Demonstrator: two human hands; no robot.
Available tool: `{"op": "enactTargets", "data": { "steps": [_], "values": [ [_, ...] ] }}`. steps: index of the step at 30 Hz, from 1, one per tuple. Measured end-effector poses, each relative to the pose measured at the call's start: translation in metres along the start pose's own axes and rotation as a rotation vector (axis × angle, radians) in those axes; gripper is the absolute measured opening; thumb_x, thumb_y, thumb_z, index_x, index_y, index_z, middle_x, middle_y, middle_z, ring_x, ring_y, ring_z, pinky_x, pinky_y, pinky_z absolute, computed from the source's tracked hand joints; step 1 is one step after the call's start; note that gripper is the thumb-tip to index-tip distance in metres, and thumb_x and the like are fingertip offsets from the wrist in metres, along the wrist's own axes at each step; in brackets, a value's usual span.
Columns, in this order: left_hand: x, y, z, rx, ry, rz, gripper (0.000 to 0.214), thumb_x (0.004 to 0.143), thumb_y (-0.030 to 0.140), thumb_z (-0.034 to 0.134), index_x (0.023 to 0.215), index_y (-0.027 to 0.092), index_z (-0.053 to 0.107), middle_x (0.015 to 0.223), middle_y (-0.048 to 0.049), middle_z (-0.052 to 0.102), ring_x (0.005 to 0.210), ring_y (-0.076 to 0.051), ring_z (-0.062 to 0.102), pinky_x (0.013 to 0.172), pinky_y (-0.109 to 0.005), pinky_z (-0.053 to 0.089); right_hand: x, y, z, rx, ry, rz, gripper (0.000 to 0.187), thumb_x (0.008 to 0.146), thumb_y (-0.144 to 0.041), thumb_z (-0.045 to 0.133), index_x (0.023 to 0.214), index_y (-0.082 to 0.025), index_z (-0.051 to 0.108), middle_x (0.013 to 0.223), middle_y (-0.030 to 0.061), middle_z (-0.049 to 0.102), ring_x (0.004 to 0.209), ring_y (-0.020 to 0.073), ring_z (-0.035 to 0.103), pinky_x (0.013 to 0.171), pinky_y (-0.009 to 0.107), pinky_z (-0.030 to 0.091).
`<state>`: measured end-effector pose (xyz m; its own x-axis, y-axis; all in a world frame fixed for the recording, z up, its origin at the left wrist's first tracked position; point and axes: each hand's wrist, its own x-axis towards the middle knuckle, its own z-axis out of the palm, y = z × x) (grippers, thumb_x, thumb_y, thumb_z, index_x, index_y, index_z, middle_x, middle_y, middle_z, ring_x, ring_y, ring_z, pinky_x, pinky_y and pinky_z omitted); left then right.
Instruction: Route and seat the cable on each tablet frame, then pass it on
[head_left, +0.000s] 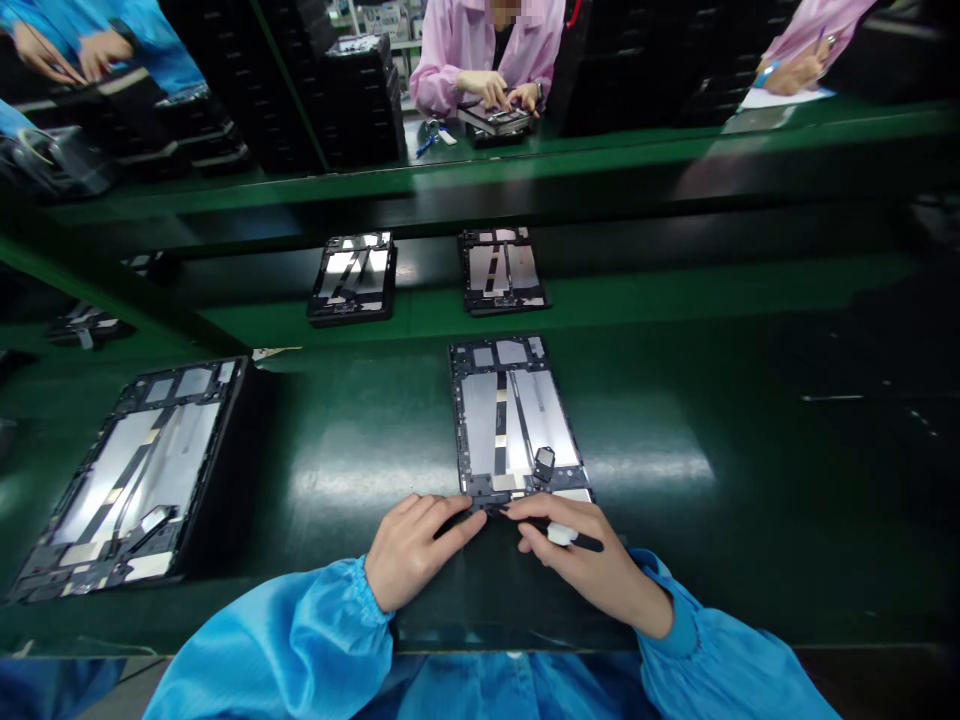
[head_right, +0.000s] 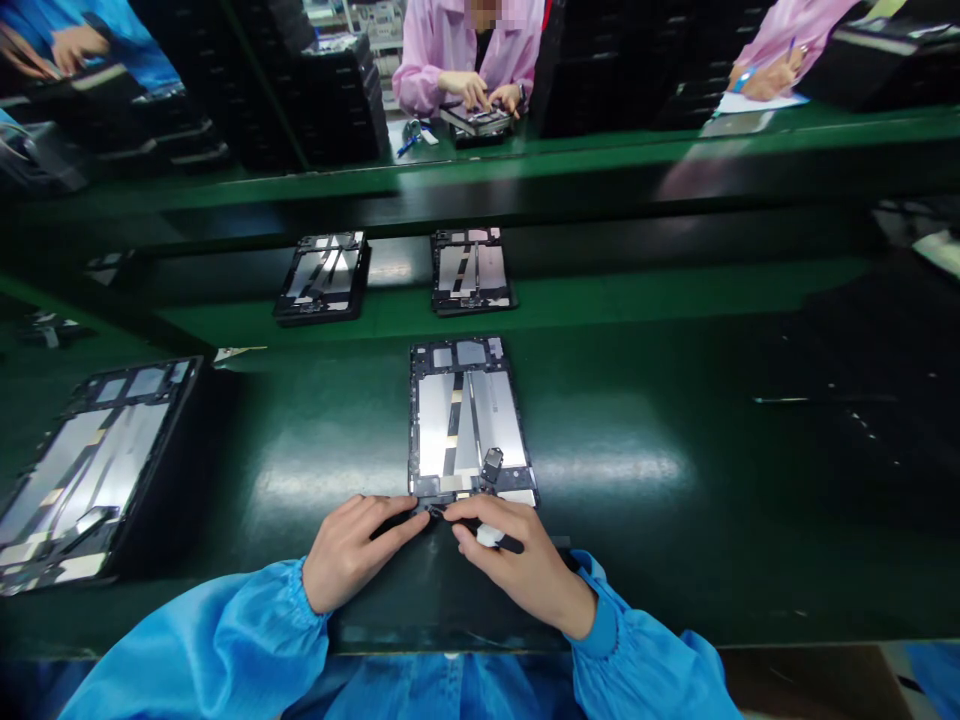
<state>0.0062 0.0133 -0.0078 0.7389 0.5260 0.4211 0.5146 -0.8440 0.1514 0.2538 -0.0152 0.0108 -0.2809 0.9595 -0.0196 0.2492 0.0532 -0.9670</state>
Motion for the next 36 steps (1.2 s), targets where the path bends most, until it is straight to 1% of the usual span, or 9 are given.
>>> {"op": "enactTargets", "data": {
  "steps": [4, 6, 9, 12, 17, 24, 29, 32, 36],
  "values": [
    [0.004, -0.001, 0.0, 0.0, 0.014, -0.002, 0.027, 0.099, 0.013, 0.048, 0.122, 0.019, 0.06, 0.113, -0.0083, 0.066, 0.092, -0.017, 0.062, 0.071, -0.029, 0.047, 0.004, -0.007, 0.001, -0.024, -0.036, -0.055, 0.014, 0.094, -0.024, 0.055, 0.1, -0.023, 0.069, 0.1, 0.0054, 0.073, 0.094, 0.02, 0.07, 0.083, 0.029, 0.058],
    [0.006, -0.002, 0.0, -0.005, 0.014, -0.004, 0.026, 0.099, 0.014, 0.048, 0.12, 0.019, 0.061, 0.112, -0.0081, 0.066, 0.091, -0.017, 0.061, 0.071, -0.029, 0.047, 0.004, -0.009, 0.0, -0.029, -0.055, -0.049, 0.015, 0.095, -0.025, 0.055, 0.1, -0.023, 0.068, 0.101, 0.0056, 0.072, 0.097, 0.0202, 0.07, 0.081, 0.028, 0.058],
    [0.003, 0.003, -0.003, -0.009, 0.018, -0.011, 0.027, 0.098, 0.013, 0.048, 0.122, 0.017, 0.061, 0.115, -0.0095, 0.065, 0.097, -0.019, 0.06, 0.075, -0.03, 0.047, 0.0, -0.008, -0.001, 0.008, -0.08, 0.049, 0.016, 0.095, -0.03, 0.054, 0.103, -0.022, 0.066, 0.099, 0.0056, 0.071, 0.084, 0.0175, 0.071, 0.064, 0.023, 0.059],
    [-0.004, 0.017, -0.005, -0.076, 0.008, 0.045, 0.028, 0.098, 0.014, 0.049, 0.124, 0.016, 0.06, 0.118, -0.0096, 0.065, 0.106, -0.02, 0.057, 0.08, -0.031, 0.045, -0.009, -0.001, -0.003, 0.076, -0.053, 0.183, 0.019, 0.093, -0.036, 0.058, 0.1, -0.02, 0.065, 0.082, 0.0032, 0.069, 0.065, 0.0143, 0.068, 0.051, 0.021, 0.056],
    [-0.012, 0.04, 0.001, -0.143, -0.139, 0.163, 0.025, 0.099, 0.02, 0.048, 0.119, 0.022, 0.063, 0.124, -0.0054, 0.063, 0.105, -0.02, 0.057, 0.078, -0.031, 0.044, -0.022, 0.011, -0.003, 0.051, -0.093, 0.303, 0.02, 0.091, -0.039, 0.059, 0.086, -0.019, 0.063, 0.071, 0.0004, 0.065, 0.059, 0.0135, 0.063, 0.051, 0.022, 0.053],
    [-0.01, 0.038, 0.005, -0.137, -0.171, 0.165, 0.027, 0.1, 0.02, 0.047, 0.122, 0.024, 0.062, 0.125, -0.0056, 0.062, 0.106, -0.022, 0.055, 0.08, -0.032, 0.042, -0.016, 0.004, -0.002, -0.219, -0.06, 0.162, 0.012, 0.089, -0.029, 0.063, 0.08, -0.022, 0.058, 0.071, -0.0009, 0.064, 0.058, 0.0157, 0.06, 0.053, 0.026, 0.045],
    [-0.011, 0.038, 0.005, -0.136, -0.177, 0.142, 0.027, 0.098, 0.019, 0.052, 0.122, 0.026, 0.062, 0.122, -0.0051, 0.062, 0.105, -0.021, 0.055, 0.079, -0.031, 0.041, -0.011, -0.001, 0.001, -0.249, -0.105, 0.131, 0.013, 0.088, -0.028, 0.065, 0.079, -0.021, 0.059, 0.072, -0.0001, 0.066, 0.063, 0.0173, 0.062, 0.056, 0.027, 0.043],
    [-0.011, 0.04, 0.005, -0.135, -0.172, 0.134, 0.027, 0.098, 0.019, 0.052, 0.122, 0.026, 0.062, 0.123, -0.0052, 0.062, 0.104, -0.022, 0.055, 0.078, -0.032, 0.042, -0.012, 0.005, 0.002, -0.144, -0.098, 0.153, 0.018, 0.091, -0.033, 0.061, 0.078, -0.02, 0.06, 0.071, 0.0005, 0.065, 0.065, 0.0174, 0.063, 0.058, 0.028, 0.046],
    [-0.009, 0.04, 0.001, -0.151, -0.14, 0.112, 0.026, 0.098, 0.02, 0.051, 0.12, 0.026, 0.063, 0.122, -0.0052, 0.063, 0.102, -0.021, 0.057, 0.076, -0.031, 0.044, -0.006, 0.006, -0.008, 0.153, -0.025, 0.218, 0.032, 0.09, -0.049, 0.059, 0.076, -0.02, 0.054, 0.069, -0.0002, 0.064, 0.057, 0.0147, 0.063, 0.054, 0.027, 0.052]
  ]
}}
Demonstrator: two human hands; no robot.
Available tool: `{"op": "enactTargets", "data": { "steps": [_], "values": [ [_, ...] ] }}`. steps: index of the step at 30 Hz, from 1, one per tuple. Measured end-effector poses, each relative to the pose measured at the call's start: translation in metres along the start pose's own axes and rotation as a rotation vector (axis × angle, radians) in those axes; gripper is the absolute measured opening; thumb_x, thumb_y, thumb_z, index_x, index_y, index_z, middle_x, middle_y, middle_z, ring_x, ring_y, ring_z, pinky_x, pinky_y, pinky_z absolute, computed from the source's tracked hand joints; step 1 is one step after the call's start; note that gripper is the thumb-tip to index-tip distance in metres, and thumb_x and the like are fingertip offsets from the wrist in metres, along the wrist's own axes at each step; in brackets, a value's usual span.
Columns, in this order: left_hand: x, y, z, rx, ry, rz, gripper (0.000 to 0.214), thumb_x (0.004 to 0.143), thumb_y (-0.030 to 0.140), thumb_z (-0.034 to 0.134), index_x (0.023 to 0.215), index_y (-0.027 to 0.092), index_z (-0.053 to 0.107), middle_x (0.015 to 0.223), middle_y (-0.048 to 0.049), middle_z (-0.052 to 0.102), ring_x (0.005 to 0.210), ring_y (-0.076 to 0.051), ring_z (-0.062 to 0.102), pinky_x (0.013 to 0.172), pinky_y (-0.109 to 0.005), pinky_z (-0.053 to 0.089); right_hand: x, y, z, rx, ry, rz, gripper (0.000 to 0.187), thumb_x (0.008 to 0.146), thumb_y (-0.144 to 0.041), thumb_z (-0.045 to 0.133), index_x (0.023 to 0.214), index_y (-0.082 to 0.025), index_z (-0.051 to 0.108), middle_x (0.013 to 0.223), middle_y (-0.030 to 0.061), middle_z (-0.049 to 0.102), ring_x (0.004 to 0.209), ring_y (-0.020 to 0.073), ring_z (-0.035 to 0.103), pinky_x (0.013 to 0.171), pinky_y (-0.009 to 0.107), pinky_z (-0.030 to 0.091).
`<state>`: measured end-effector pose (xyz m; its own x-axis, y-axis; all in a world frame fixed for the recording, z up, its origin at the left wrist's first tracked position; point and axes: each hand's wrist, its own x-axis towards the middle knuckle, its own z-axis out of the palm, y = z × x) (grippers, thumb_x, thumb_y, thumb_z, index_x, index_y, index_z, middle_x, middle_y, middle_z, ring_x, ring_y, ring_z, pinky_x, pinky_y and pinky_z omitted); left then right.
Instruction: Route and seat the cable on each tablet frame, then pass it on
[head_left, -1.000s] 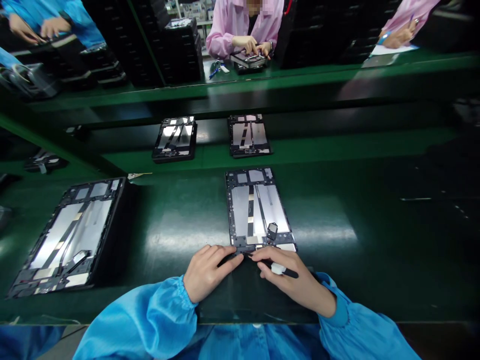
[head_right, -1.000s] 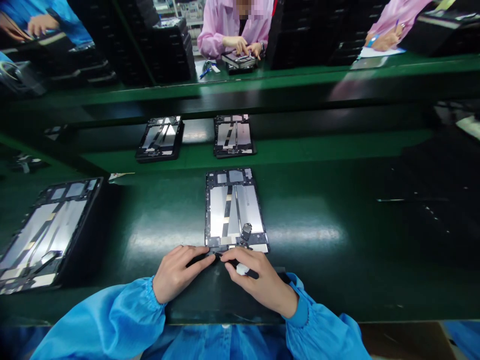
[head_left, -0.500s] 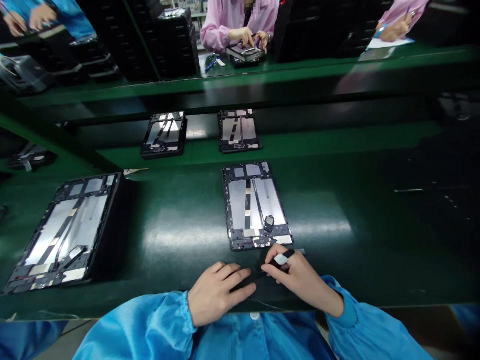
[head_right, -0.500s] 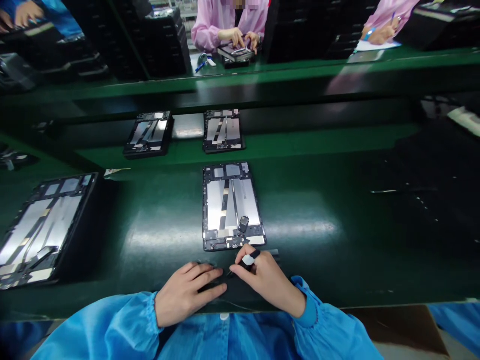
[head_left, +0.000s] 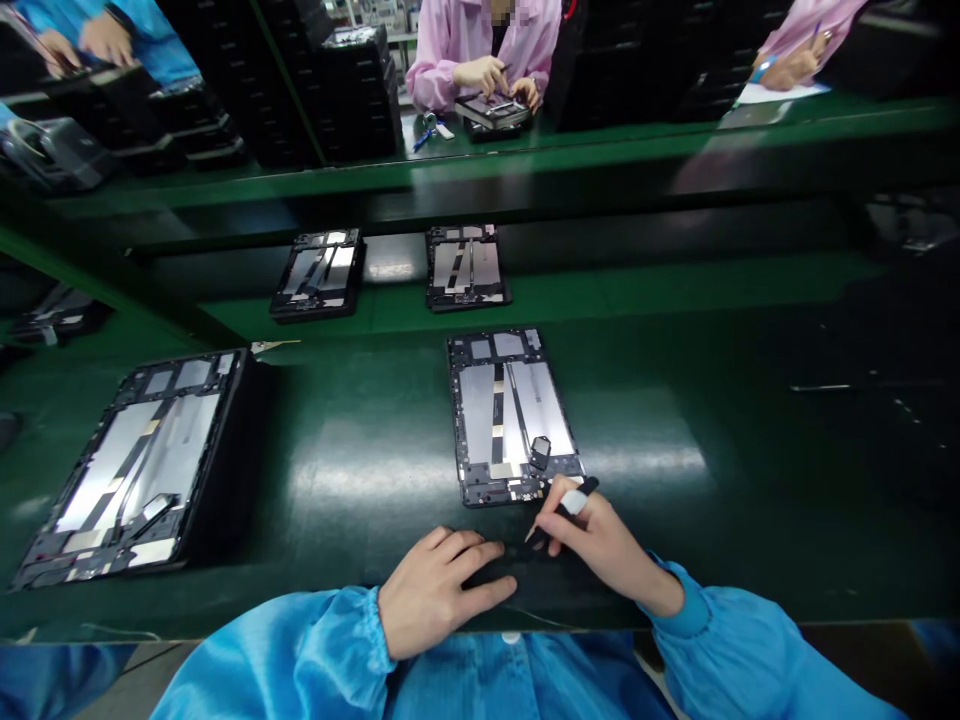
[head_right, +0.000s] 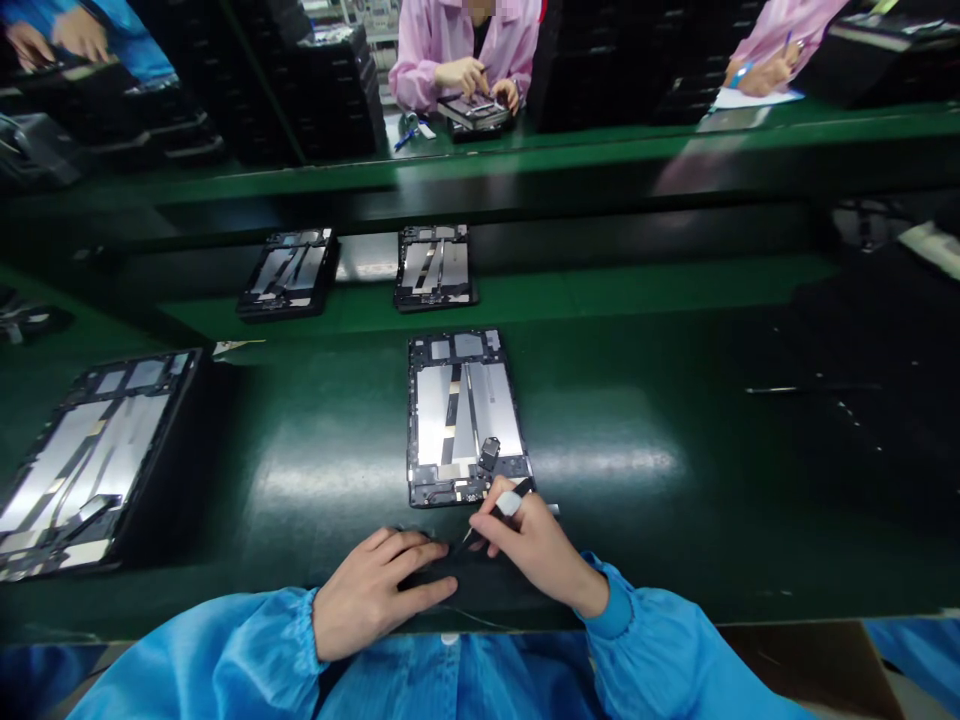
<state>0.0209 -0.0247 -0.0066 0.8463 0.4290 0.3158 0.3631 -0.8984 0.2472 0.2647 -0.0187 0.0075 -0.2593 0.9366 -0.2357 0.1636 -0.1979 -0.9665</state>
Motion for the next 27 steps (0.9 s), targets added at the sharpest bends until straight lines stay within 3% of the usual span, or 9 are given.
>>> {"op": "enactTargets", "data": {
  "steps": [4, 7, 11, 27],
  "values": [
    [0.005, -0.012, -0.008, -0.008, 0.114, -0.114, 0.022, 0.098, 0.019, 0.052, 0.116, 0.02, 0.063, 0.111, -0.0063, 0.067, 0.091, -0.017, 0.06, 0.072, -0.028, 0.047, 0.023, -0.022, -0.011, 0.004, 0.041, -0.008, 0.03, 0.086, -0.047, 0.064, 0.076, -0.021, 0.052, 0.068, -0.0003, 0.065, 0.059, 0.0154, 0.066, 0.052, 0.026, 0.054],
    [0.009, -0.025, -0.011, 0.04, 0.198, -0.185, 0.019, 0.097, 0.017, 0.054, 0.114, 0.018, 0.063, 0.108, -0.0063, 0.068, 0.09, -0.016, 0.061, 0.076, -0.029, 0.05, 0.047, -0.035, -0.013, -0.001, -0.021, 0.024, 0.025, 0.085, -0.04, 0.065, 0.077, -0.021, 0.051, 0.063, -0.0016, 0.064, 0.061, 0.0175, 0.07, 0.047, 0.023, 0.054],
    [0.01, -0.035, -0.008, 0.09, 0.214, -0.175, 0.019, 0.097, 0.016, 0.054, 0.112, 0.017, 0.064, 0.106, -0.0061, 0.07, 0.09, -0.016, 0.062, 0.078, -0.029, 0.052, 0.069, -0.037, -0.009, -0.006, -0.117, 0.088, 0.02, 0.083, -0.036, 0.065, 0.079, -0.021, 0.052, 0.057, -0.0029, 0.064, 0.06, 0.0193, 0.072, 0.042, 0.022, 0.052],
    [0.006, -0.034, -0.004, 0.079, 0.207, -0.203, 0.022, 0.098, 0.017, 0.05, 0.115, 0.019, 0.064, 0.107, -0.0061, 0.07, 0.091, -0.016, 0.063, 0.077, -0.029, 0.053, 0.071, -0.037, -0.003, -0.055, -0.109, 0.112, 0.016, 0.084, -0.03, 0.066, 0.077, -0.021, 0.054, 0.056, -0.0017, 0.068, 0.056, 0.019, 0.072, 0.045, 0.025, 0.055]
  ]
}}
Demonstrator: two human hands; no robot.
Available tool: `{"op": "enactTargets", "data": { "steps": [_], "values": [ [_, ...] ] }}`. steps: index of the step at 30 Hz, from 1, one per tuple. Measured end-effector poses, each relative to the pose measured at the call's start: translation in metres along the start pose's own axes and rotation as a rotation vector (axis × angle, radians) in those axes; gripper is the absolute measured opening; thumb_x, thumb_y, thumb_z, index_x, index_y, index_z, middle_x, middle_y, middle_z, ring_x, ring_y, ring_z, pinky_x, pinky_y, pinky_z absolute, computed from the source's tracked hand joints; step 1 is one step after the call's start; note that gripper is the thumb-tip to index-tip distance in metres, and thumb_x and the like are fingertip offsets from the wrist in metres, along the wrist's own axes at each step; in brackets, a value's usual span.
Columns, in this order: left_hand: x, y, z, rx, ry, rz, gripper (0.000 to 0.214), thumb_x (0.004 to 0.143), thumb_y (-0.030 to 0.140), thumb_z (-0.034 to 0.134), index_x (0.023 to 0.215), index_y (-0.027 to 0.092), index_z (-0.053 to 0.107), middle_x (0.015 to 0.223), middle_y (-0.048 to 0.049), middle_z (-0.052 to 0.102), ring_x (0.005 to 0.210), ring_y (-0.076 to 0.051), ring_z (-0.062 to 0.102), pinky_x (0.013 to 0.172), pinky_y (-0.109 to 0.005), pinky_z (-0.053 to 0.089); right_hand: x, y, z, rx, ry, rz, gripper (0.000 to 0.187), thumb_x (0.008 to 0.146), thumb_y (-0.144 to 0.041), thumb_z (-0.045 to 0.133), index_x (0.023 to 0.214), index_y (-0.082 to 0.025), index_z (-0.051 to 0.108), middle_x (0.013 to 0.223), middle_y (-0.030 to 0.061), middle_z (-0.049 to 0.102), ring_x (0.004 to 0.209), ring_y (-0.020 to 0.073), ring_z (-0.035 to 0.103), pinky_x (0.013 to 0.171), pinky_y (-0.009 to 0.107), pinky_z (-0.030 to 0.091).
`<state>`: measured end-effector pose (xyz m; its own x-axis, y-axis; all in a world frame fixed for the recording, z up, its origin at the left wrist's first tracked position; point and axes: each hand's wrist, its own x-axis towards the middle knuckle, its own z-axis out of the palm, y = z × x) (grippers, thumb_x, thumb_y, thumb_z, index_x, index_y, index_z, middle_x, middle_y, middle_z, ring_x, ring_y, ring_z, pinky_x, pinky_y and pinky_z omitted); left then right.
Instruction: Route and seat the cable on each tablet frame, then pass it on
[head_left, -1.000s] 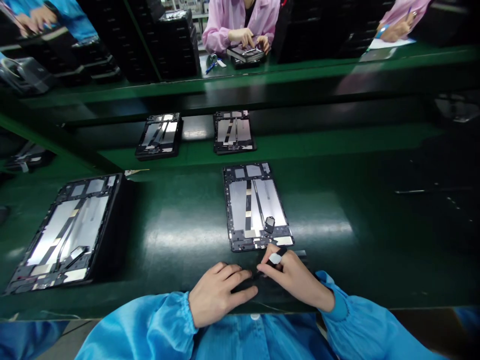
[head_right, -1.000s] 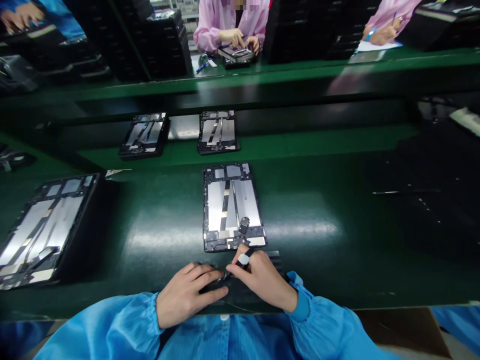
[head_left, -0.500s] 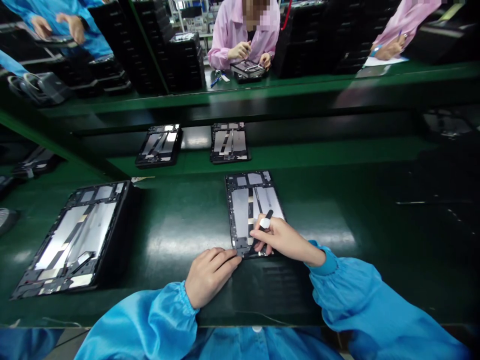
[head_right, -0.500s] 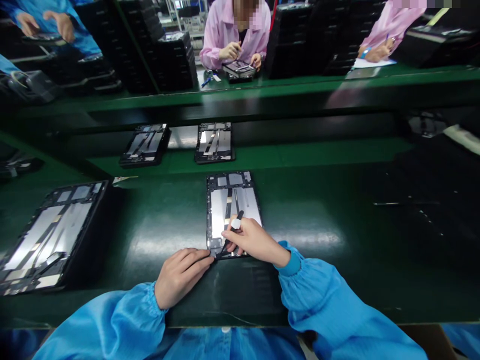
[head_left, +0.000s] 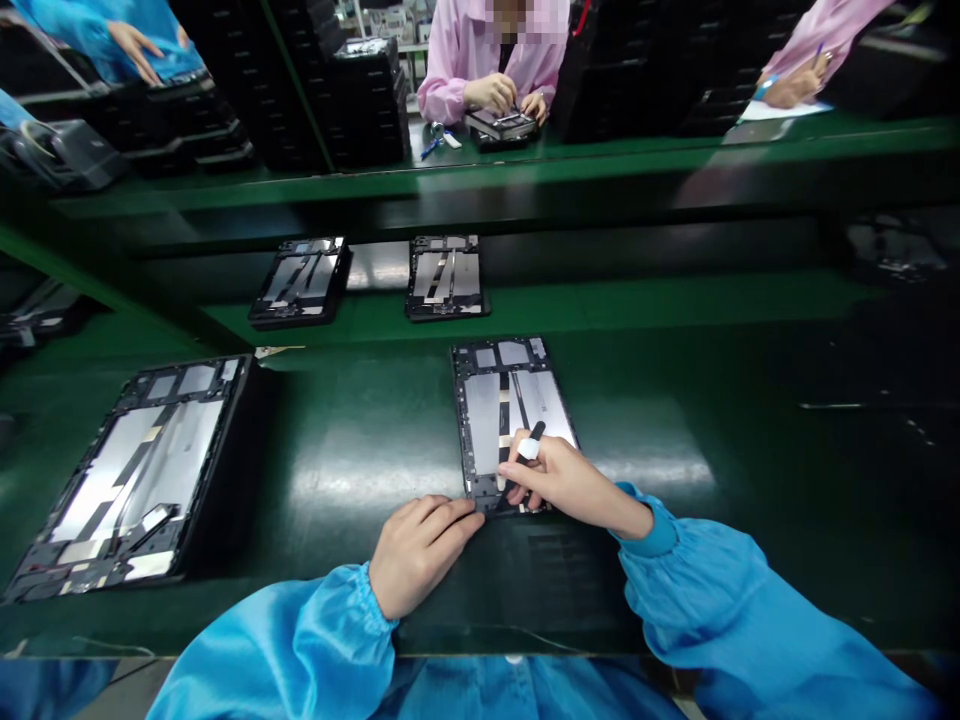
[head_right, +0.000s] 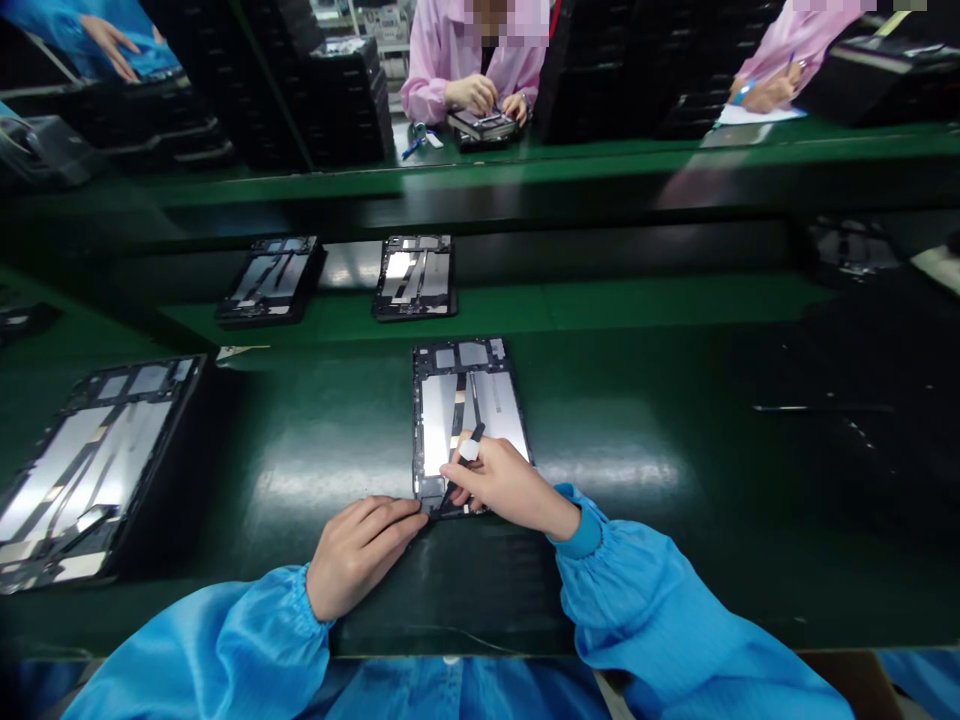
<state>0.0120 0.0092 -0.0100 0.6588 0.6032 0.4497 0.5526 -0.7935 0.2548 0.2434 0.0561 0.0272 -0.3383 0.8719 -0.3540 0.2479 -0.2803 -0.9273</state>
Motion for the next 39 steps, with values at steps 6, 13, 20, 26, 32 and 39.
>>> {"op": "enactTargets", "data": {
  "steps": [6, 13, 20, 26, 32, 39],
  "values": [
    [0.001, 0.0, -0.001, -0.002, 0.005, 0.009, 0.021, 0.098, 0.016, 0.051, 0.114, 0.017, 0.064, 0.107, -0.006, 0.071, 0.091, -0.016, 0.063, 0.077, -0.029, 0.054, 0.0, 0.001, 0.001, -0.006, 0.001, 0.004, 0.015, 0.085, -0.03, 0.064, 0.077, -0.022, 0.054, 0.056, -0.0019, 0.067, 0.057, 0.0189, 0.072, 0.045, 0.025, 0.055],
    [0.002, 0.0, 0.0, -0.009, 0.006, 0.013, 0.019, 0.097, 0.015, 0.053, 0.113, 0.016, 0.064, 0.108, -0.0056, 0.07, 0.09, -0.017, 0.062, 0.077, -0.03, 0.052, 0.0, 0.002, 0.0, -0.023, 0.005, 0.003, 0.013, 0.086, -0.029, 0.062, 0.078, -0.022, 0.054, 0.057, -0.0016, 0.068, 0.059, 0.0196, 0.072, 0.046, 0.025, 0.056],
    [0.001, 0.002, -0.004, 0.133, -0.055, 0.074, 0.03, 0.1, 0.012, 0.044, 0.124, 0.019, 0.06, 0.112, -0.0063, 0.068, 0.093, -0.019, 0.06, 0.073, -0.03, 0.048, 0.0, 0.002, 0.001, -0.03, -0.003, -0.002, 0.014, 0.087, -0.03, 0.061, 0.078, -0.021, 0.054, 0.058, -0.0009, 0.068, 0.059, 0.0193, 0.072, 0.047, 0.025, 0.056],
    [0.007, 0.003, -0.01, 0.225, -0.125, 0.114, 0.034, 0.1, 0.01, 0.037, 0.126, 0.018, 0.058, 0.11, -0.0081, 0.066, 0.092, -0.02, 0.059, 0.071, -0.031, 0.047, -0.01, 0.005, -0.008, -0.057, 0.095, -0.061, 0.017, 0.088, -0.034, 0.061, 0.079, -0.021, 0.054, 0.064, -0.0004, 0.065, 0.064, 0.0198, 0.071, 0.046, 0.024, 0.053],
    [0.009, -0.002, -0.008, 0.127, -0.126, 0.102, 0.032, 0.102, 0.012, 0.036, 0.125, 0.019, 0.058, 0.11, -0.0079, 0.064, 0.094, -0.019, 0.059, 0.076, -0.031, 0.049, -0.029, 0.013, -0.018, -0.311, 0.197, -0.19, 0.021, 0.092, -0.034, 0.057, 0.077, -0.02, 0.059, 0.067, -0.0012, 0.059, 0.055, 0.0131, 0.057, 0.05, 0.024, 0.042],
    [0.004, -0.004, -0.001, 0.093, -0.055, 0.062, 0.028, 0.098, 0.012, 0.048, 0.122, 0.021, 0.059, 0.117, -0.008, 0.062, 0.103, -0.021, 0.057, 0.082, -0.033, 0.05, -0.028, 0.02, -0.016, -0.236, 0.19, -0.189, 0.02, 0.092, -0.035, 0.057, 0.078, -0.02, 0.059, 0.069, 0.0001, 0.061, 0.062, 0.0164, 0.062, 0.053, 0.026, 0.044]
  ]
}}
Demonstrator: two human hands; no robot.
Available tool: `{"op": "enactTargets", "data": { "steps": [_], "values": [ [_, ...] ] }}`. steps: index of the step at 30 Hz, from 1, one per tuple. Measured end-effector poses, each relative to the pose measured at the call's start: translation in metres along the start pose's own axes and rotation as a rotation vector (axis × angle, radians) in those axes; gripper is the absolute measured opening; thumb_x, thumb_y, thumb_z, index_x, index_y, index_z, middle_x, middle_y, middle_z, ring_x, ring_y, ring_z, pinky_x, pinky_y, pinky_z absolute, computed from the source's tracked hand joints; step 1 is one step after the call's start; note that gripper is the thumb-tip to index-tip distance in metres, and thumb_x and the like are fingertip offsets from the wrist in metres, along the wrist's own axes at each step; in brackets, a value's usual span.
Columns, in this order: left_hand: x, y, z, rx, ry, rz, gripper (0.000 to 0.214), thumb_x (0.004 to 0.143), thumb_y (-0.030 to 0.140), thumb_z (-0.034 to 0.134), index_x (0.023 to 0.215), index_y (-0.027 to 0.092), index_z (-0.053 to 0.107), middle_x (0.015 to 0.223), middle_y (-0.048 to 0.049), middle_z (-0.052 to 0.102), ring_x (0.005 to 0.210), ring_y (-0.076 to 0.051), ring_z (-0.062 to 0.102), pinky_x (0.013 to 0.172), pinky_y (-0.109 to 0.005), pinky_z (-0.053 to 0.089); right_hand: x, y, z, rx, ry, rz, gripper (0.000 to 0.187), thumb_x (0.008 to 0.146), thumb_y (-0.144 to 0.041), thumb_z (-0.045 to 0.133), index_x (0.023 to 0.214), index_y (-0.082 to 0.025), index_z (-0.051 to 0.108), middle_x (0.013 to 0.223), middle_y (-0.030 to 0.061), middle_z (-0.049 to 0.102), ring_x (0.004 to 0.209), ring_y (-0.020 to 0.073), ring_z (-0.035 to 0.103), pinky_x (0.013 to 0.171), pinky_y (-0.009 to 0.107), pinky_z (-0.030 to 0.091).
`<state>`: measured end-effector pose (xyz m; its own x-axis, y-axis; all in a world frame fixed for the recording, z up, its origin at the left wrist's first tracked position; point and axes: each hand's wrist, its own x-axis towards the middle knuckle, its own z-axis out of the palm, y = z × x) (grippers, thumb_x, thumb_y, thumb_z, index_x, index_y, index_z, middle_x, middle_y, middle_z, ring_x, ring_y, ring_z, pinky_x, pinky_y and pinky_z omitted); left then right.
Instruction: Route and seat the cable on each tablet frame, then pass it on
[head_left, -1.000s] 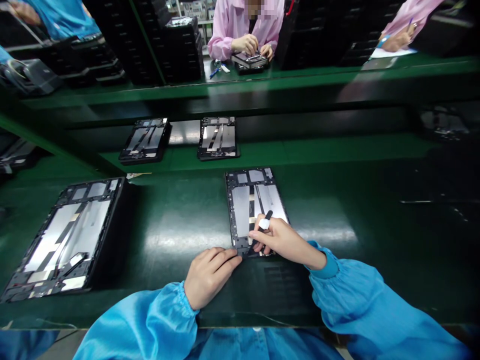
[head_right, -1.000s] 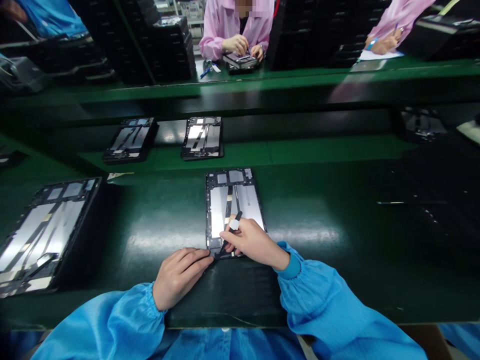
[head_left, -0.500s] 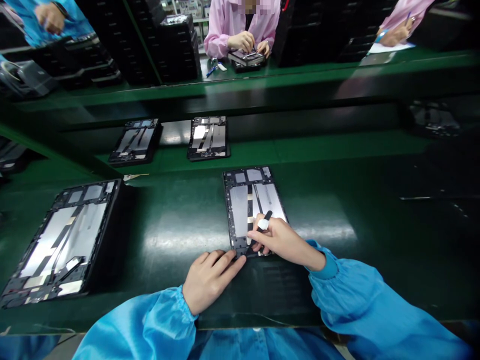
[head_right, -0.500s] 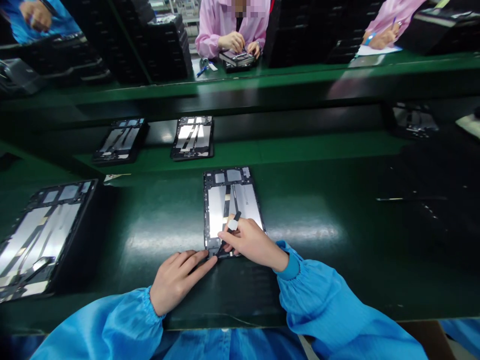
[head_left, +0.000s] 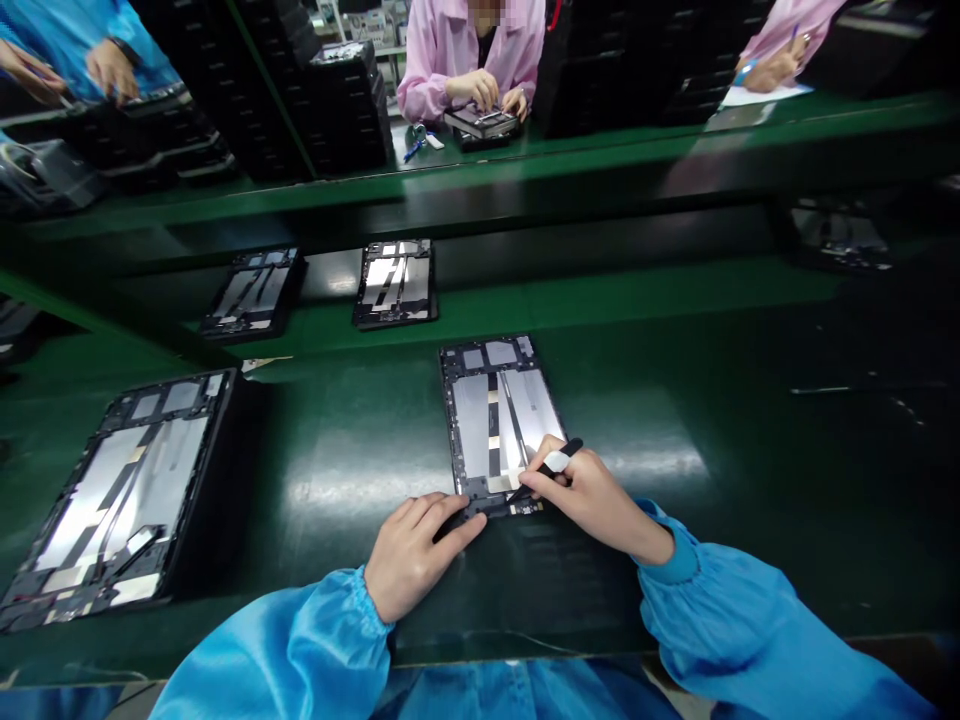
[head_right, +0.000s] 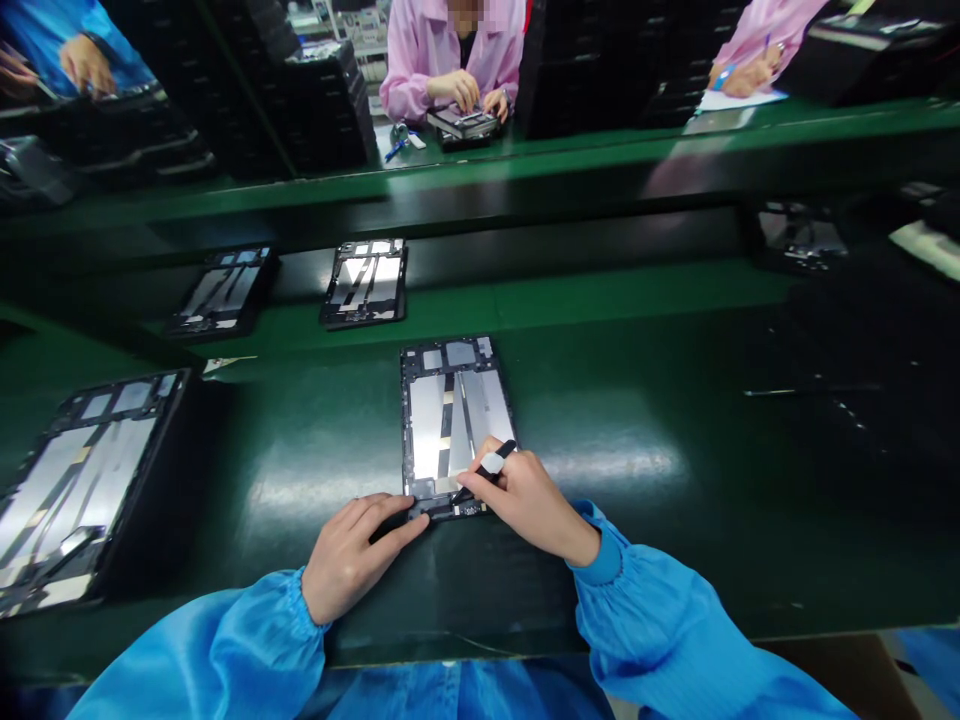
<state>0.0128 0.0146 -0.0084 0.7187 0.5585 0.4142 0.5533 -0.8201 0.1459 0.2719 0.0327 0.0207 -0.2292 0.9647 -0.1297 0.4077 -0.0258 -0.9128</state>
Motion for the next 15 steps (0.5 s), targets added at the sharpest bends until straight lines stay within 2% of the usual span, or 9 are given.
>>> {"op": "enactTargets", "data": {
  "steps": [4, 10, 15],
  "values": [
    [-0.0017, 0.0005, 0.0026, 0.021, -0.019, 0.002, 0.029, 0.098, 0.013, 0.049, 0.124, 0.021, 0.059, 0.121, -0.0092, 0.061, 0.105, -0.022, 0.057, 0.082, -0.034, 0.05, 0.0003, 0.0028, 0.0018, 0.042, 0.007, 0.008, 0.021, 0.091, -0.035, 0.057, 0.077, -0.02, 0.058, 0.069, 0.0006, 0.063, 0.065, 0.0177, 0.065, 0.055, 0.026, 0.046],
    [0.0019, 0.0026, -0.0004, 0.12, -0.067, 0.04, 0.039, 0.1, 0.01, 0.037, 0.132, 0.023, 0.055, 0.119, -0.0098, 0.062, 0.101, -0.022, 0.059, 0.078, -0.033, 0.05, 0.0008, 0.0015, 0.0024, -0.004, 0.025, 0.001, 0.023, 0.092, -0.037, 0.057, 0.076, -0.019, 0.058, 0.071, 0.0011, 0.063, 0.063, 0.017, 0.064, 0.054, 0.026, 0.045],
    [0.002, 0.005, -0.0002, 0.132, -0.074, 0.026, 0.039, 0.099, 0.01, 0.039, 0.132, 0.022, 0.055, 0.119, -0.0104, 0.061, 0.101, -0.022, 0.059, 0.078, -0.034, 0.052, 0.0004, 0.0001, 0.0017, -0.026, 0.021, -0.003, 0.023, 0.092, -0.036, 0.055, 0.076, -0.02, 0.058, 0.066, -0.0004, 0.061, 0.059, 0.0161, 0.062, 0.052, 0.026, 0.043]
  ]
}}
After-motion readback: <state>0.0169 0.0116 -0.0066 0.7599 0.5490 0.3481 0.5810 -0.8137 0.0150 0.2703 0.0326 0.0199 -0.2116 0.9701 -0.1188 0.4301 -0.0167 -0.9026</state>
